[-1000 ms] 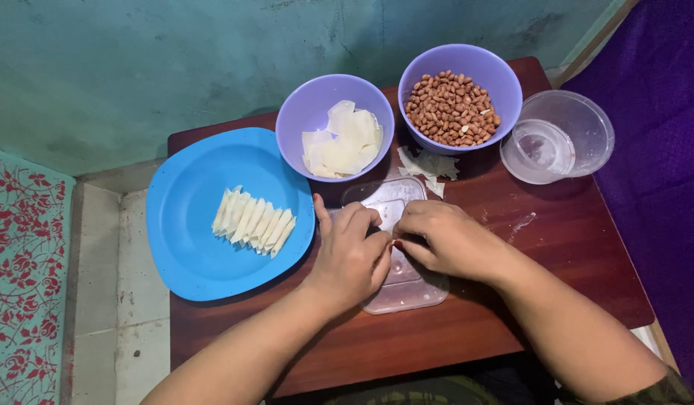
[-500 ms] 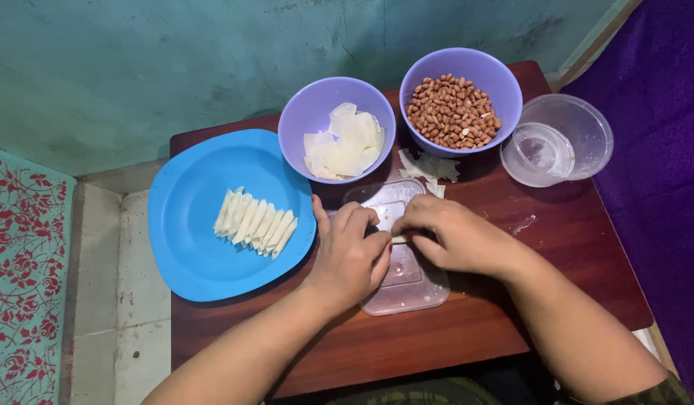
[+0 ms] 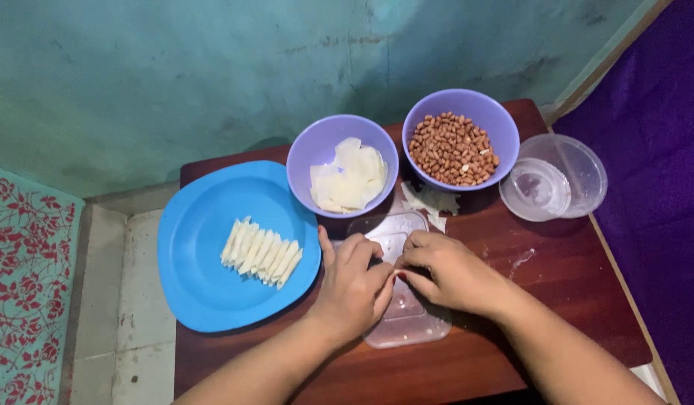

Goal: A person is manually preparing peanut rolls by wrapping individual peanuts in small squares of dough.

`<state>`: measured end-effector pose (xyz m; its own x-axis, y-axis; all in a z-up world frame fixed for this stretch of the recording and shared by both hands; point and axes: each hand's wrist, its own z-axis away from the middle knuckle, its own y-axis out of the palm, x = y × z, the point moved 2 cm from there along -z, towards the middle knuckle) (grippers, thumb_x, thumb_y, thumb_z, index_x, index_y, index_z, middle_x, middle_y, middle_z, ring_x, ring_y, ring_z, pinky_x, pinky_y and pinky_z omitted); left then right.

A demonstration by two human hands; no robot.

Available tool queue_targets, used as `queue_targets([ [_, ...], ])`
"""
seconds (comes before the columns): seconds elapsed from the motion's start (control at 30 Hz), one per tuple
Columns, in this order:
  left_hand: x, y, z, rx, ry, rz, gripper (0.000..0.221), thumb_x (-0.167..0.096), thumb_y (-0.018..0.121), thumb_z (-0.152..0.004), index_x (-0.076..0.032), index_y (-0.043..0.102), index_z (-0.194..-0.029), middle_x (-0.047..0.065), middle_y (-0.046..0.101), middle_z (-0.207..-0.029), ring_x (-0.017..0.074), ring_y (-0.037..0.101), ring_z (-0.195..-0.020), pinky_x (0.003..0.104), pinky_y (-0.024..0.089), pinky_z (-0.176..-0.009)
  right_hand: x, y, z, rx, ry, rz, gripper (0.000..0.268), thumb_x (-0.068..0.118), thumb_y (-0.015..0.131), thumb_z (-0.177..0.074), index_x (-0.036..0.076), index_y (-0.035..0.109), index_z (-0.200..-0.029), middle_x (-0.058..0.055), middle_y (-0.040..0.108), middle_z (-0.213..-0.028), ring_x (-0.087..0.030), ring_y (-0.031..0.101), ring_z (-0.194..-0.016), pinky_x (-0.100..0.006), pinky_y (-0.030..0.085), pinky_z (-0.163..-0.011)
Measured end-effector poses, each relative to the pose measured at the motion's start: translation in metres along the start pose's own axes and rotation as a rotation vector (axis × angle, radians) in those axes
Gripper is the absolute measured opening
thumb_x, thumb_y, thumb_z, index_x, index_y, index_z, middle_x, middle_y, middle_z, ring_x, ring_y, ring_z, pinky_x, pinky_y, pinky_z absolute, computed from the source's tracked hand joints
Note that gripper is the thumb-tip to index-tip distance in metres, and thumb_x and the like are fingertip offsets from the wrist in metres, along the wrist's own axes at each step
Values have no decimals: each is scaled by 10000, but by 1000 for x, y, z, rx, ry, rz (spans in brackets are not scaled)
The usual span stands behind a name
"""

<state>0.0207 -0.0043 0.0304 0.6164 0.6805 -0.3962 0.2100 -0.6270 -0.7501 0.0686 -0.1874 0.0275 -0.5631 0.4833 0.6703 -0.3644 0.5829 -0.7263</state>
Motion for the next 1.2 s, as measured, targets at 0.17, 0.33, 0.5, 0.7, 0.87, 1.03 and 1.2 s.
queue_targets([
  [0.17, 4, 0, -1, 28, -16, 15, 100, -120, 723, -805, -63, 717, -887, 119, 550, -1050, 321, 503, -1034, 843, 66, -1072, 1, -3, -2, 72, 1, -23, 187, 104, 732, -752, 70, 725, -936, -60, 648, -915, -243, 640, -814, -334, 545, -743],
  [0.33, 9, 1, -1, 47, -41, 100, 110, -91, 724, -794, -48, 712, -894, 125, 565, -1051, 327, 523, -1024, 758, 242, -1062, 2, -6, -6, 146, 8, 3, 190, 127, 751, -775, 77, 656, -933, -81, 618, -942, -265, 629, -816, -354, 545, -742],
  [0.5, 9, -5, -6, 21, -17, 210, 142, -34, 719, -794, -19, 693, -932, 125, 598, -1068, 328, 575, -1020, 576, 355, -1108, 1, -13, -10, 199, -106, -1, 231, 214, 794, -805, 76, 663, -936, -76, 620, -945, -262, 636, -816, -368, 548, -753],
  [0.7, 16, 1, -1, 54, -34, 248, 119, -48, 719, -803, -44, 686, -917, 119, 615, -1090, 335, 567, -1092, 606, 345, -1115, 3, -12, -17, 44, -364, -70, 230, 248, 799, -845, 65, 662, -869, -69, 638, -892, -233, 619, -732, -330, 528, -671],
  [0.87, 17, 3, 1, 79, -74, 263, 104, -55, 713, -817, -48, 690, -918, 124, 625, -1119, 367, 556, -1166, 617, 345, -1106, -9, -8, -17, -14, -377, -12, 258, 272, 829, -816, 80, 702, -933, -80, 647, -1048, -252, 608, -910, -378, 491, -854],
  [1.03, 16, 0, -1, 86, -85, 279, 134, -63, 718, -820, -36, 712, -951, 140, 624, -1144, 387, 557, -1183, 625, 344, -1109, -15, -10, -15, 9, -370, 12, 280, 339, 783, -852, 95, 750, -984, -92, 613, -1115, -280, 578, -1043, -435, 428, -946],
  [1.2, 13, -5, -6, 84, -58, 253, 103, -37, 714, -822, -27, 720, -924, 158, 607, -1134, 368, 550, -1138, 619, 319, -1128, -18, -9, -12, 61, -344, 69, 421, 462, 758, -856, 97, 792, -1064, -128, 623, -1231, -313, 531, -1252, -590, 263, -1140],
])
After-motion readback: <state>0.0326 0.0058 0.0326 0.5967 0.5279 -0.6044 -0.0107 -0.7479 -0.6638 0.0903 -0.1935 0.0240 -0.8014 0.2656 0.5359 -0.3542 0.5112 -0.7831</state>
